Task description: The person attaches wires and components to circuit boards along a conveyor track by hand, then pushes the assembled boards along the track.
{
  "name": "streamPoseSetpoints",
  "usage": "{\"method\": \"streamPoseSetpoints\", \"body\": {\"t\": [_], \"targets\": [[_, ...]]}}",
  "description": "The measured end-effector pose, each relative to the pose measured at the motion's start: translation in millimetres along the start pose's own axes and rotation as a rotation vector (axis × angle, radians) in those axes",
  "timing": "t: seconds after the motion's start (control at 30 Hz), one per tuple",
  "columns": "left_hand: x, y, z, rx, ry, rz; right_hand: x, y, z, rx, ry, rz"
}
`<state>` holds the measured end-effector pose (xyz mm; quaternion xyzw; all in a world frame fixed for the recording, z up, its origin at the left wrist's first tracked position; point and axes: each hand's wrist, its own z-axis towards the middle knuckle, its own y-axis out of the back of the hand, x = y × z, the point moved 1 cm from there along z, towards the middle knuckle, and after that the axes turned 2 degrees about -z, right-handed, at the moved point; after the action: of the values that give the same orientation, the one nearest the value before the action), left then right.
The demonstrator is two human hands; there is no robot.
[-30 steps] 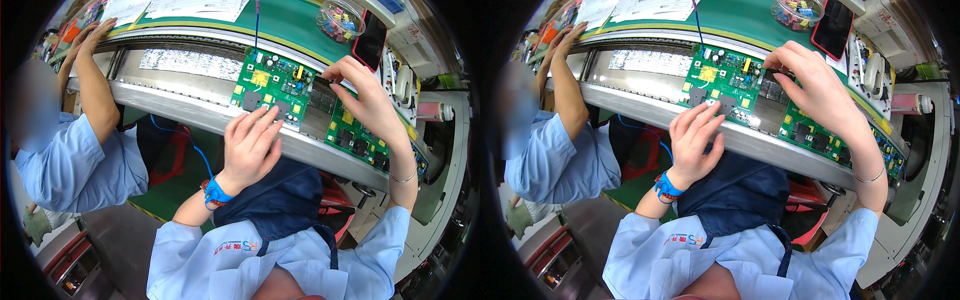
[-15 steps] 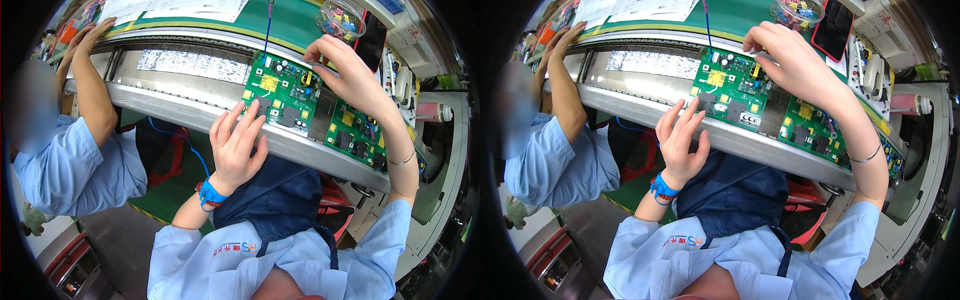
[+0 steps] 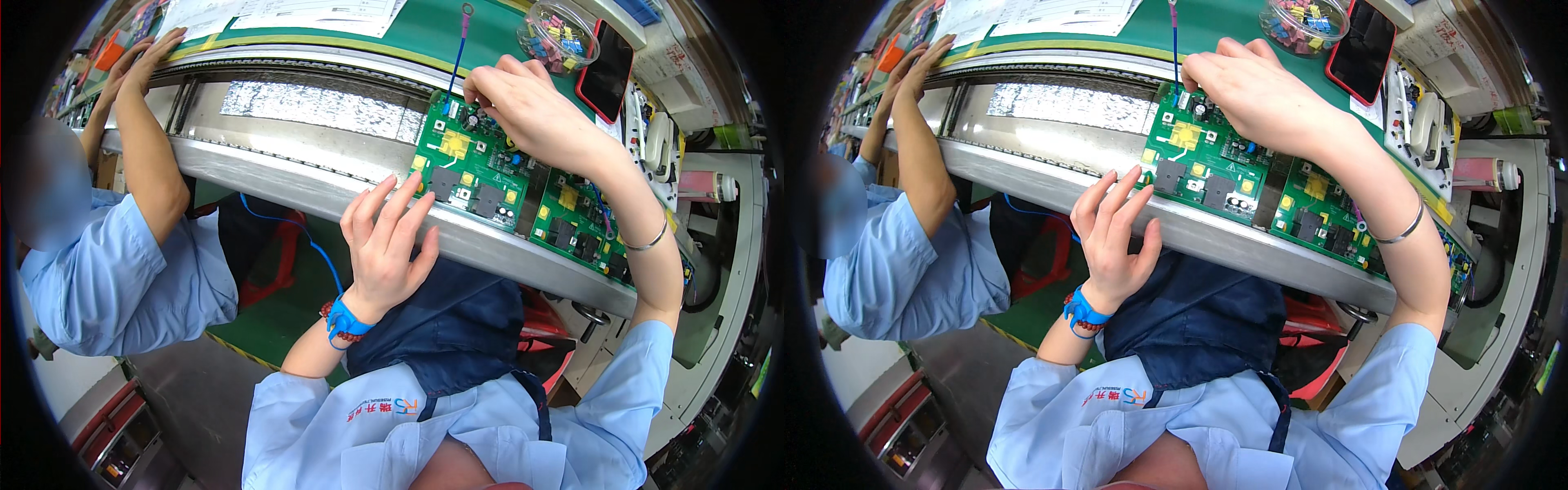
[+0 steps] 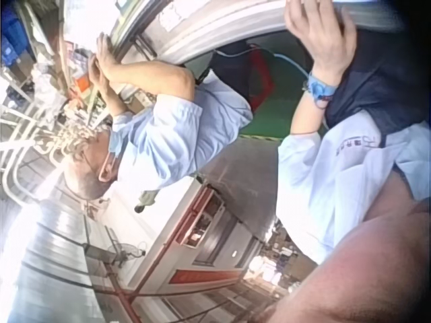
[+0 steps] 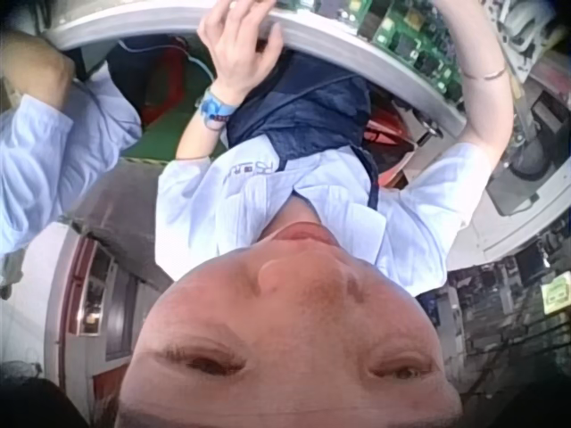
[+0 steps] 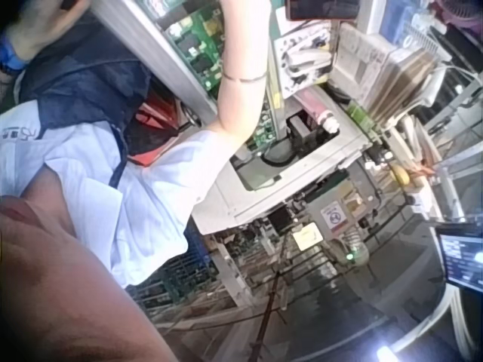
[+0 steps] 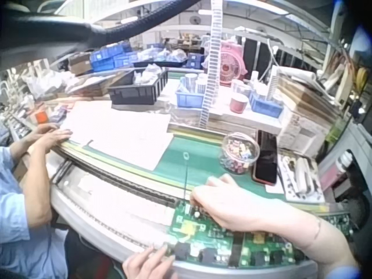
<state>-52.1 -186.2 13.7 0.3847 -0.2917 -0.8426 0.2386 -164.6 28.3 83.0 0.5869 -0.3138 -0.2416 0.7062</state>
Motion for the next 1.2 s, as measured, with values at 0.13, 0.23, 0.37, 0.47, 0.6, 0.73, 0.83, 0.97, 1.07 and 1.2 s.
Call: {"method": "streamPoseSetpoints", "body": {"t": [0.13,0.23,0.37,0.47,0.6,0.73,0.83,0.97,1.07,1.2], "targets": [[-0.3,-1.1,-1.2,0.001,0.017,0.003,0.3,-6.5,-0.6,-0.019,-0.014,-0.067],[-0.1,-1.7,-1.6,0.004,0.021,-0.015,2.4,-4.3,-2.9,-0.111,-0.034,-0.163],[-3.0,-1.1,-0.8,0.01,0.004,-0.039,-6.1,-6.6,-6.3,-0.163,-0.216,0.157],[-3.8,-2.9,-2.8,-0.009,0.014,-0.032,1.5,-8.1,1.8,-0.253,-0.374,0.449],[-5.9,-2.3,-3.5,-0.02,0.013,-0.029,-4.5,-14.1,6.5,-0.299,-0.304,0.398],[-7.3,-1.5,-4.5,-0.03,0.015,-0.032,-5.1,-15.6,0.3,-0.275,-0.174,0.135],[-8.8,-2.3,-4.7,-0.036,0.012,-0.035,-2.7,-15.2,-7.4,-0.271,-0.146,0.052],[-13.3,-2.1,-2.3,0.006,0.013,-0.053,-1.0,-5.5,-25.4,-0.198,-0.095,0.109],[-14.5,-5.3,2.1,0.014,-0.006,-0.073,7.7,0.7,-41.2,-0.231,0.004,0.101],[-9.1,-5.3,17.7,0.04,-0.004,-0.094,23.1,17.4,-69.3,-0.22,-0.145,0.04]]}}
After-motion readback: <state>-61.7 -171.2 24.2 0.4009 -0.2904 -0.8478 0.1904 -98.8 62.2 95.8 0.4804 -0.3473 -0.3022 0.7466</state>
